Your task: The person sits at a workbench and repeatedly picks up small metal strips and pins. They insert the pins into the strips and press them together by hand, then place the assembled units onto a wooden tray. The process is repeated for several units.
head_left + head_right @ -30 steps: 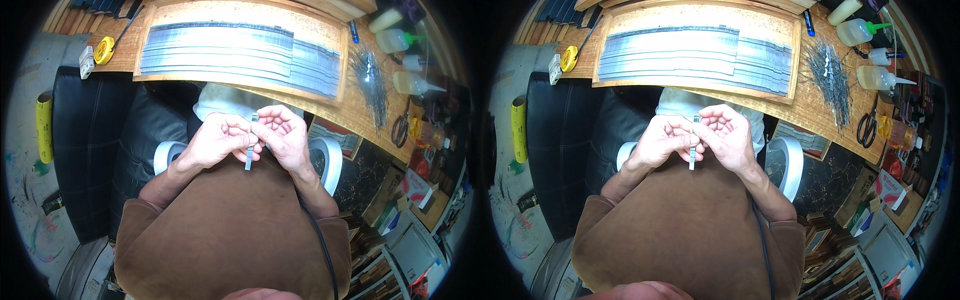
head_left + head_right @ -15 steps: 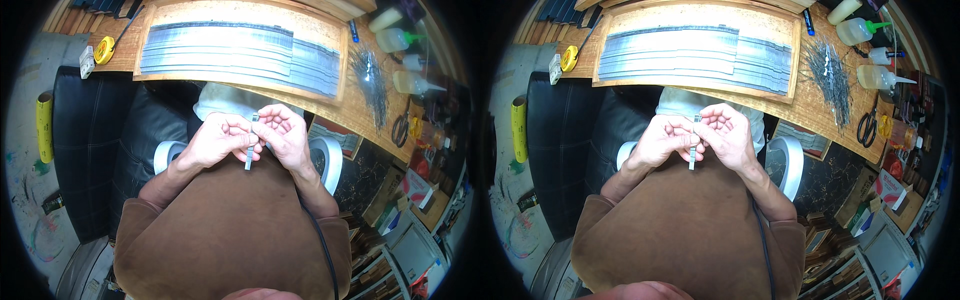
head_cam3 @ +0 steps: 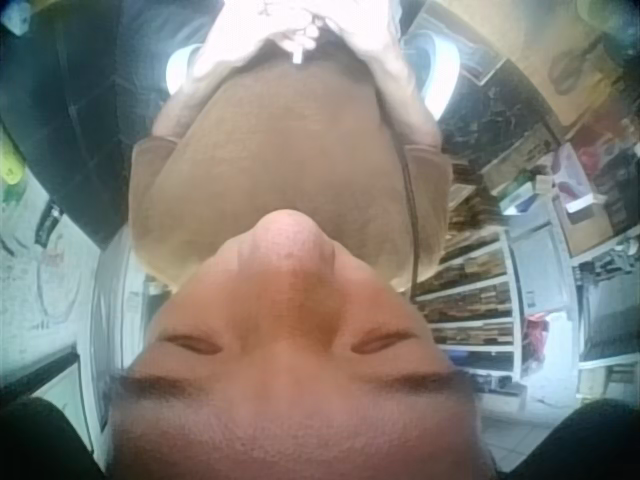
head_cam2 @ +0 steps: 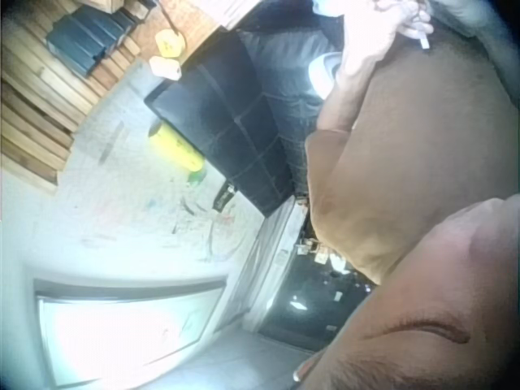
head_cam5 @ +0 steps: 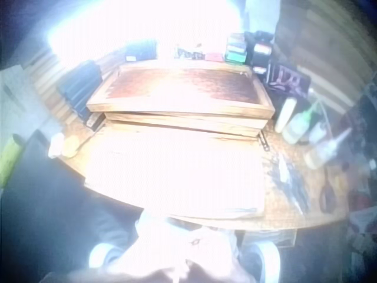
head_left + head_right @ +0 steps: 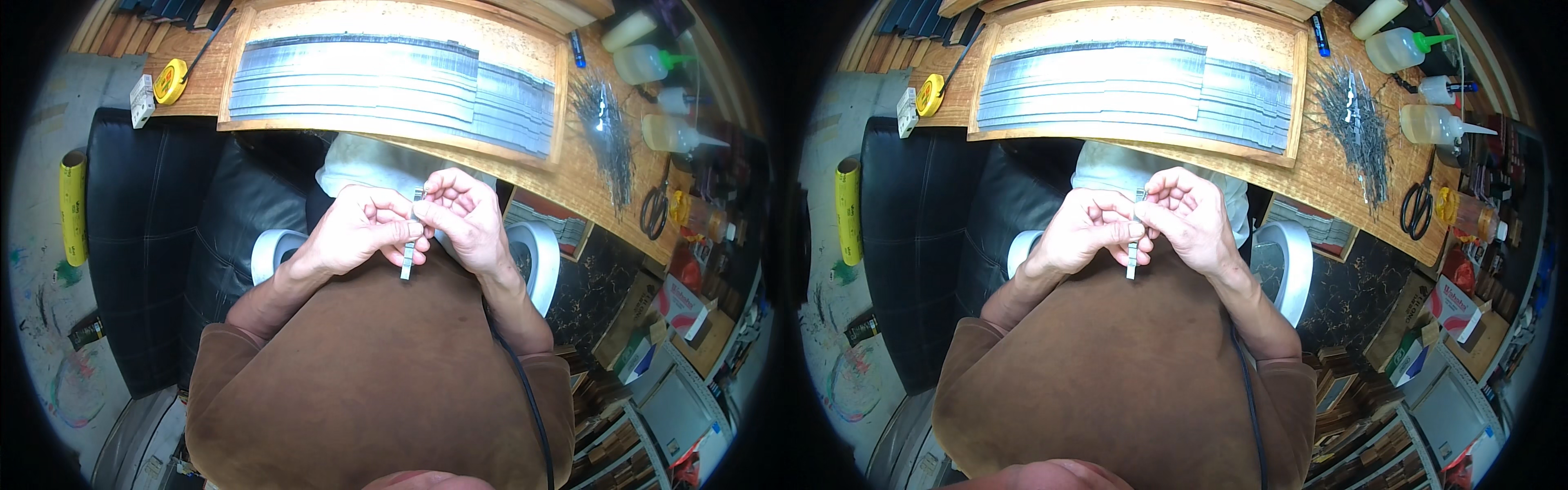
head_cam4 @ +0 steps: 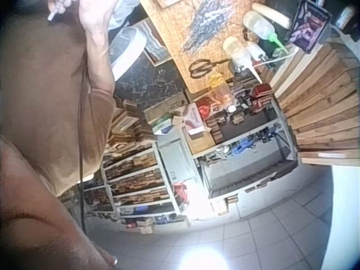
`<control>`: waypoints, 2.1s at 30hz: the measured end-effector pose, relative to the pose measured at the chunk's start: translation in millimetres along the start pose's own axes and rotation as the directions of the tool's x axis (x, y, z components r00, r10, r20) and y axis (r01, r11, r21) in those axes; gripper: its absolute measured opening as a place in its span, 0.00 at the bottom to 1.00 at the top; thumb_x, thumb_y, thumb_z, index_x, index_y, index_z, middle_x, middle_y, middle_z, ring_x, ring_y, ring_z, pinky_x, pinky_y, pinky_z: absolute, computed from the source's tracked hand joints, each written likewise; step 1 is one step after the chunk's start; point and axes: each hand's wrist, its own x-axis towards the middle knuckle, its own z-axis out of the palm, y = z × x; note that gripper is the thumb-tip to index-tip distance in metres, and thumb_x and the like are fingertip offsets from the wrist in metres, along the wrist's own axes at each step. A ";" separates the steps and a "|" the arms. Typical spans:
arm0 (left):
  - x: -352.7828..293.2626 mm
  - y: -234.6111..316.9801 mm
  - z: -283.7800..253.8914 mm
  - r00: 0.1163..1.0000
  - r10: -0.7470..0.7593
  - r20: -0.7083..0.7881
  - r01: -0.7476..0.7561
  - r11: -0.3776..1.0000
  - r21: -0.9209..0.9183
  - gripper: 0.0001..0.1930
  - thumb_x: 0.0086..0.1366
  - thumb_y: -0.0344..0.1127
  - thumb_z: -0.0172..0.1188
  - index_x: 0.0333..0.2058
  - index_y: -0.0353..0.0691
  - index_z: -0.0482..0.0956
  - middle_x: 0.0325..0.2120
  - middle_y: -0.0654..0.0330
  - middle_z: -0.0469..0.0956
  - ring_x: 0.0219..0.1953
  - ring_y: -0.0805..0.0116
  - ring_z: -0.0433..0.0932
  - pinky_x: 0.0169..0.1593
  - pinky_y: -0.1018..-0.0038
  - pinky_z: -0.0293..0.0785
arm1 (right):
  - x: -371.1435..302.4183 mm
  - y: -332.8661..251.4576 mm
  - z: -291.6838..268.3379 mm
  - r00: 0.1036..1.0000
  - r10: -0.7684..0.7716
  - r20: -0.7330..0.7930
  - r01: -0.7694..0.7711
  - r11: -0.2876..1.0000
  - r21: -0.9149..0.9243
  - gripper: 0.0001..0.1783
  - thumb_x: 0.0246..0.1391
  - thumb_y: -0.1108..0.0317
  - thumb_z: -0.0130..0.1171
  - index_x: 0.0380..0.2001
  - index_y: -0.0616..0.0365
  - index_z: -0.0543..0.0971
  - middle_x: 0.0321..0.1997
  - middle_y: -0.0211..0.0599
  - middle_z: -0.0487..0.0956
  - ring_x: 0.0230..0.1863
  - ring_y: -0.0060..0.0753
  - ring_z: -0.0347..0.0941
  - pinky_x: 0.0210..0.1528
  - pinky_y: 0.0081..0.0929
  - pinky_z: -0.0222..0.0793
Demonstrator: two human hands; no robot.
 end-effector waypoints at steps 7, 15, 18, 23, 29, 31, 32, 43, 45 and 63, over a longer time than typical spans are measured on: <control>-0.6 1.1 0.1 1.000 -0.003 -0.005 0.003 1.000 0.008 0.10 0.73 0.27 0.62 0.47 0.25 0.83 0.37 0.50 0.88 0.36 0.65 0.90 0.37 0.78 0.88 | 0.4 0.2 0.7 1.000 0.004 0.001 -0.004 1.000 0.004 0.11 0.60 0.77 0.69 0.43 0.64 0.77 0.34 0.30 0.80 0.30 0.14 0.78 0.34 0.14 0.76; -0.7 2.1 1.4 1.000 -0.003 -0.013 0.004 1.000 0.019 0.09 0.73 0.27 0.62 0.46 0.25 0.84 0.36 0.51 0.88 0.35 0.66 0.90 0.36 0.78 0.87 | 2.1 1.7 -2.4 0.999 0.022 0.024 -0.022 1.000 0.005 0.11 0.60 0.76 0.69 0.42 0.64 0.78 0.35 0.31 0.81 0.30 0.15 0.77 0.34 0.14 0.75; -0.5 3.4 1.0 1.000 -0.006 -0.010 0.006 0.999 0.037 0.09 0.73 0.27 0.62 0.46 0.25 0.84 0.35 0.51 0.88 0.35 0.66 0.90 0.36 0.78 0.87 | 2.2 1.6 -1.4 1.000 0.026 0.018 -0.026 1.000 0.003 0.11 0.60 0.76 0.69 0.42 0.64 0.78 0.34 0.30 0.81 0.30 0.14 0.77 0.34 0.14 0.75; -0.6 1.1 1.0 1.000 -0.002 -0.003 0.002 1.000 0.021 0.09 0.73 0.27 0.62 0.46 0.25 0.84 0.35 0.52 0.88 0.35 0.67 0.90 0.36 0.79 0.87 | 2.0 2.2 -2.0 0.999 0.031 0.022 -0.031 0.999 0.018 0.10 0.61 0.77 0.68 0.42 0.64 0.78 0.33 0.29 0.81 0.29 0.14 0.77 0.34 0.13 0.74; -0.7 -0.7 0.8 1.000 0.000 -0.008 0.000 1.000 0.019 0.10 0.73 0.27 0.62 0.46 0.25 0.84 0.35 0.52 0.88 0.35 0.67 0.90 0.36 0.79 0.87 | 2.8 1.7 -3.1 0.999 0.036 0.036 -0.036 0.999 -0.007 0.09 0.61 0.76 0.68 0.42 0.64 0.78 0.32 0.29 0.81 0.29 0.14 0.77 0.34 0.13 0.74; -0.6 -1.3 1.0 1.000 0.000 -0.012 0.001 1.000 0.016 0.09 0.73 0.27 0.62 0.46 0.25 0.84 0.35 0.52 0.88 0.35 0.67 0.90 0.36 0.79 0.87 | 3.2 2.4 -3.5 0.999 0.037 0.033 -0.037 0.999 -0.006 0.09 0.61 0.75 0.68 0.42 0.64 0.78 0.32 0.29 0.81 0.29 0.14 0.77 0.34 0.13 0.74; -0.7 -0.9 1.2 1.000 -0.001 -0.013 0.001 1.000 0.020 0.09 0.73 0.27 0.62 0.46 0.25 0.84 0.35 0.52 0.88 0.35 0.67 0.90 0.36 0.79 0.87 | 3.2 2.6 -3.6 0.999 0.037 0.031 -0.037 0.999 -0.005 0.09 0.61 0.75 0.68 0.42 0.64 0.78 0.32 0.29 0.81 0.29 0.14 0.77 0.34 0.13 0.74; -1.3 -0.3 2.8 1.000 -0.007 -0.025 0.007 1.000 0.009 0.09 0.73 0.26 0.62 0.45 0.25 0.84 0.34 0.51 0.88 0.35 0.67 0.90 0.36 0.78 0.87 | 3.5 3.8 -5.1 0.998 0.048 0.044 -0.049 0.998 0.025 0.09 0.60 0.76 0.68 0.42 0.64 0.78 0.32 0.30 0.81 0.30 0.15 0.78 0.34 0.14 0.74; -1.4 -0.2 2.1 1.000 -0.001 -0.024 0.001 1.000 0.016 0.09 0.72 0.26 0.62 0.45 0.25 0.84 0.34 0.51 0.88 0.34 0.66 0.90 0.36 0.79 0.87 | 3.9 4.6 -5.3 0.998 0.047 0.045 -0.048 0.998 0.030 0.10 0.60 0.76 0.68 0.42 0.65 0.78 0.33 0.30 0.81 0.30 0.15 0.78 0.35 0.14 0.74; -1.6 -1.3 2.4 1.000 0.000 -0.026 0.000 1.000 0.002 0.09 0.73 0.27 0.62 0.46 0.25 0.84 0.36 0.51 0.88 0.35 0.66 0.90 0.36 0.78 0.87 | 3.9 6.1 -7.5 0.997 0.049 0.052 -0.052 0.997 0.054 0.10 0.60 0.76 0.69 0.42 0.64 0.78 0.34 0.31 0.82 0.31 0.15 0.79 0.35 0.14 0.75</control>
